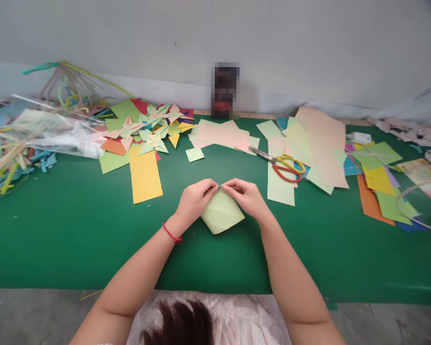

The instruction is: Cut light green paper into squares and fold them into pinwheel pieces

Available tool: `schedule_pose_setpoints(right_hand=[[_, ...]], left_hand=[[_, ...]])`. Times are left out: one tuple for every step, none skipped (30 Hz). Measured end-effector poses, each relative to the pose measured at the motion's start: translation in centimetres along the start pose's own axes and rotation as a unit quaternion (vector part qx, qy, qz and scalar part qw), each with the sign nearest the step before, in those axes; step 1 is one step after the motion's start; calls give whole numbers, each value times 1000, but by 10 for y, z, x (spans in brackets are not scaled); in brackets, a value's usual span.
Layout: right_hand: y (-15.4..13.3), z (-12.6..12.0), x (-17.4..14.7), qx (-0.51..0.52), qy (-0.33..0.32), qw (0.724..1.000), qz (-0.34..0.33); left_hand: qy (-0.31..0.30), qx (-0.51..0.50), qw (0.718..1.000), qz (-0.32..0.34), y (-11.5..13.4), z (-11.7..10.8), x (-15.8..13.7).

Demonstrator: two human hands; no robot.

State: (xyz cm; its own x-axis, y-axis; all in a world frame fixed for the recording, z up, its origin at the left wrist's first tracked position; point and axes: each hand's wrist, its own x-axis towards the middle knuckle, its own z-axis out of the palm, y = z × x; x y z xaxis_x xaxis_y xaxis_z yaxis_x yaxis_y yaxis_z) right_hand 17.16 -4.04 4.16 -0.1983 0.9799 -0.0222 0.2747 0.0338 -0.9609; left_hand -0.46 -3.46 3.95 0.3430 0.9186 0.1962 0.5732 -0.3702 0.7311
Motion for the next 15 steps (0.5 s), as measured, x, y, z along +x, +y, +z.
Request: schedule_pose_setpoints(right_hand=[[-1, 0, 0, 2, -2, 1000, -2], [-1, 0, 0, 5, -2, 1000, -5], [-2, 0, 0, 7, -1, 1000, -9], [-2, 1, 0, 7, 0, 1000, -13], [-2, 1, 0, 3, 1, 1000, -16], [-2, 1, 0, -4, 1, 1000, -19], [-2, 1, 0, -15, 2, 1000, -23], [-2, 2, -1, -25, 4, 999, -27], [-2, 3, -1, -35, 9, 999, -33], [-2, 4, -1, -44, 16, 998, -39], [-2, 5, -1, -50, 26, 997, -46], [-2, 6, -1, -54, 36, 997, -52], [-2, 7, 0, -54, 44, 996, -57], [-2, 8, 0, -50, 49, 996, -58], [-2, 9, 0, -42, 49, 996, -55]], left_hand=[[-1, 2, 1000, 4, 0, 0, 0], [-3, 4, 1000, 9, 0, 0, 0], [-4, 6, 1000, 13, 1, 0, 0], [-4, 8, 1000, 16, 1, 0, -1], [-5, 10, 1000, 19, 1, 1, -1], [-6, 12, 1000, 21, 1, 1, -1], [-6, 15, 1000, 22, 2, 1, -2], [-6, 17, 1000, 22, 2, 1, -2], [-6, 18, 1000, 23, 3, 1, -2], [-6, 18, 1000, 22, 3, 1, -2], [-5, 16, 1000, 21, 3, 2, -2], [-4, 11, 1000, 19, 4, 2, -2], [-2, 6, 1000, 18, 3, 1, -1], [2, 1, 1000, 16, 3, 1, -1], [6, -2, 1000, 15, 3, 1, -1]])
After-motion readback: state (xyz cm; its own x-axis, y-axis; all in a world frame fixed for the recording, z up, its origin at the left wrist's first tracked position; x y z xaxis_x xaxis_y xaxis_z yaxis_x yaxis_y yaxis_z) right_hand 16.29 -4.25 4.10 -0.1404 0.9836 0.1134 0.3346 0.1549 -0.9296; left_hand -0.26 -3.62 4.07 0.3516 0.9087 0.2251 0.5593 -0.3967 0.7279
